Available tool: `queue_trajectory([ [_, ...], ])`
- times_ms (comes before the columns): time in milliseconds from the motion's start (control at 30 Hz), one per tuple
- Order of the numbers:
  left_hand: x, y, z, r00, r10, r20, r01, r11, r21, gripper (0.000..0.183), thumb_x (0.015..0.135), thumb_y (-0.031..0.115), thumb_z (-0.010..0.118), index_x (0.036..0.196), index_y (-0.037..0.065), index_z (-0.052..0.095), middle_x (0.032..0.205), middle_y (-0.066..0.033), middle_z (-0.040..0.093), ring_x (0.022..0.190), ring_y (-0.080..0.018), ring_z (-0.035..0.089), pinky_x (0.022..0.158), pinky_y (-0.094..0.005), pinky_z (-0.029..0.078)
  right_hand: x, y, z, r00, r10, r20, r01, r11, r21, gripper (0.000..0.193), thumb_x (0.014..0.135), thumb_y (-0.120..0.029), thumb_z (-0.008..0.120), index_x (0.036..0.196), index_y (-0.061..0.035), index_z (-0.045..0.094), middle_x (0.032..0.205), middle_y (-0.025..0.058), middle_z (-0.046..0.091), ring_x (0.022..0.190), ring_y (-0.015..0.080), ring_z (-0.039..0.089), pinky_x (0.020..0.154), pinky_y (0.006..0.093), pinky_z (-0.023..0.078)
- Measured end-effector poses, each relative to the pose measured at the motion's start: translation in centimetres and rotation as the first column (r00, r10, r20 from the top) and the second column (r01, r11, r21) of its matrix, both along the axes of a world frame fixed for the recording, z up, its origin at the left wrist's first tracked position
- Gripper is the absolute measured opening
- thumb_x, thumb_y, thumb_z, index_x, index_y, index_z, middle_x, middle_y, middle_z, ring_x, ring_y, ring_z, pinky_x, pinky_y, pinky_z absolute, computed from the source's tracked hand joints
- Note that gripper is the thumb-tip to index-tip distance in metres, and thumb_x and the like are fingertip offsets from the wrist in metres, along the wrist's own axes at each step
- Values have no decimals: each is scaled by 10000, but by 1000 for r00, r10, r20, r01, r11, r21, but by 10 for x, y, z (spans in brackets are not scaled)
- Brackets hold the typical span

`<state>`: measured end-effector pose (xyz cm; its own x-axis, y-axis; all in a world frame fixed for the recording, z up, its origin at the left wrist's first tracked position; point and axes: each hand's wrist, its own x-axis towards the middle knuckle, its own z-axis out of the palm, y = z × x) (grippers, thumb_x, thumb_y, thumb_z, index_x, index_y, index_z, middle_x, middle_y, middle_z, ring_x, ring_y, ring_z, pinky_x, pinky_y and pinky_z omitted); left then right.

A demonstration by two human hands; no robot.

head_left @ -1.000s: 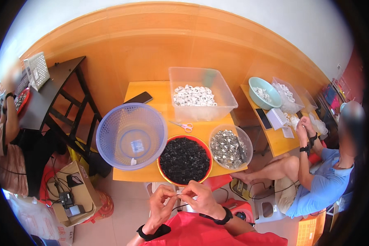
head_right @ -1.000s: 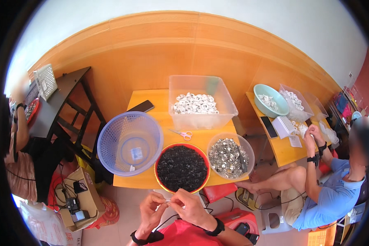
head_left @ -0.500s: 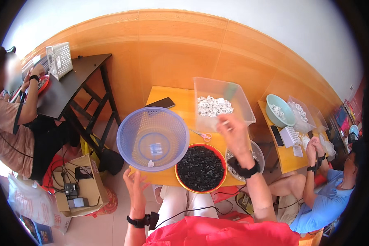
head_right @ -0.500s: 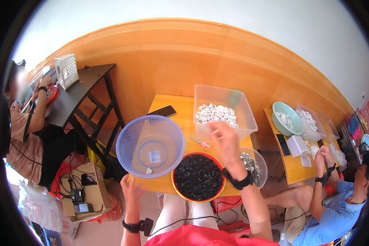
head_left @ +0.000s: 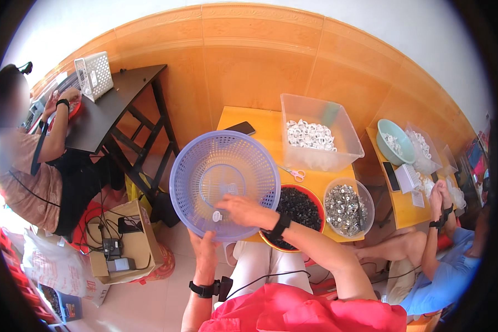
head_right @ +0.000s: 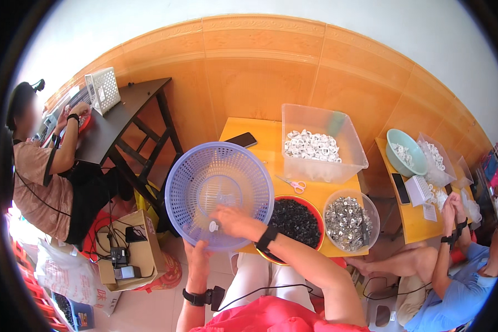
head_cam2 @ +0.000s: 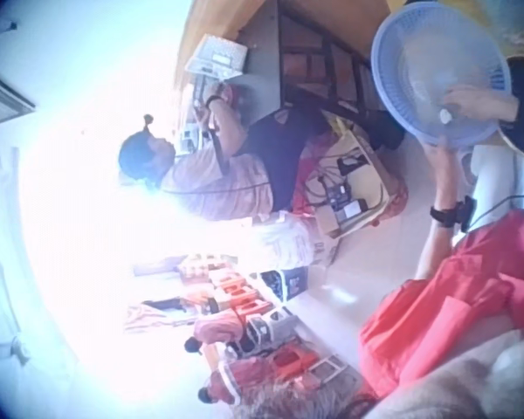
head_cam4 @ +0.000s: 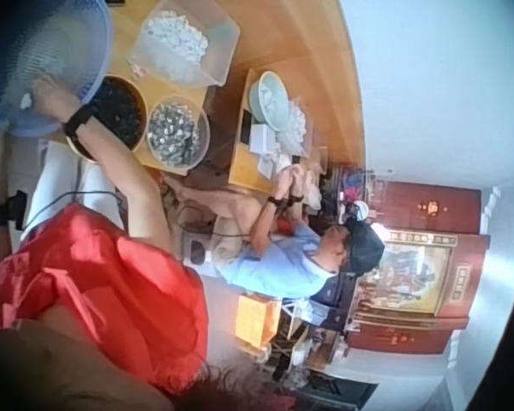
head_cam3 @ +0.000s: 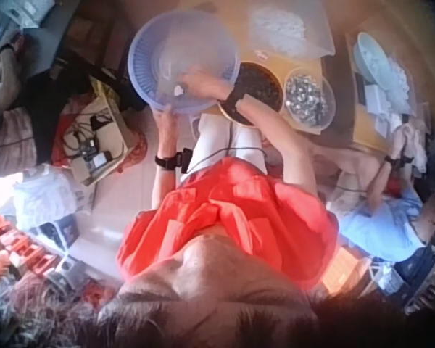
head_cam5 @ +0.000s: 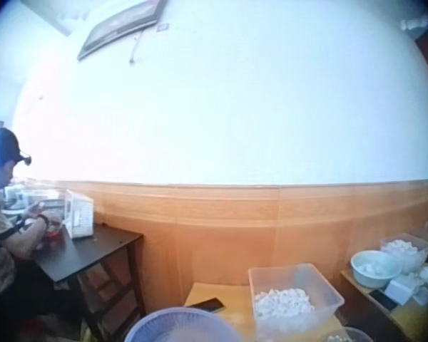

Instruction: Sorting and assembling small industrial components into containers at a workstation.

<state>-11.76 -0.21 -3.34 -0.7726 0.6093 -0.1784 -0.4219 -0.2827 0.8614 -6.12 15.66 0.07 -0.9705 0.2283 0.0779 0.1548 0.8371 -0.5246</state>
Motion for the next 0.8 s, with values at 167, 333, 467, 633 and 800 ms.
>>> queue_trajectory([
  [167, 3, -10, -4, 996, 32, -82, -34, 999, -28, 698, 674, -7, 479, 1333, 90, 269, 1212, -105, 428, 1054, -226, 502, 710, -340, 524, -14, -19, -33, 984, 177, -9, -177, 983, -39, 287, 733, 12, 534, 998, -62, 616, 1052, 196, 560, 1005, 353, 542, 827, 414, 444],
  [333, 2, -5, 1, 996, 9, -92, -16, 997, -72, 703, 667, -4, 483, 1332, 87, 273, 1185, -103, 447, 1020, -219, 515, 689, -333, 523, -17, -8, -20, 954, 129, 270, -86, 983, -164, 227, 729, -24, 538, 938, -41, 625, 982, 200, 583, 991, 353, 554, 807, 401, 446],
  [467, -13, -3, -2, 991, -17, -130, 4, 995, -101, 712, 675, 22, 487, 1350, 108, 278, 1151, -94, 479, 986, -225, 531, 684, -363, 529, -20, 2, 1, 941, 99, 324, -38, 981, -189, 164, 728, -84, 578, 871, -26, 631, 891, 185, 604, 920, 338, 579, 761, 401, 448],
  [633, -41, 3, -5, 990, -142, -6, 141, 985, -95, 593, 728, 87, 476, 1305, 82, 339, 1163, -118, 490, 972, -247, 569, 694, -360, 540, 26, -20, 53, 923, -5, -385, -86, 972, -221, 112, 770, -107, 601, 823, -17, 641, 776, 136, 605, 740, 289, 591, 648, 360, 467],
  [800, -51, 18, 18, 956, -293, -31, 275, 925, -264, 553, 854, 301, 518, 1343, 116, 338, 1212, -105, 484, 1008, -271, 559, 772, -408, 488, 113, -48, 77, 820, -234, -523, 56, 941, -334, 146, 748, -28, 671, 894, -28, 669, 855, 102, 638, 739, 218, 621, 650, 283, 490],
])
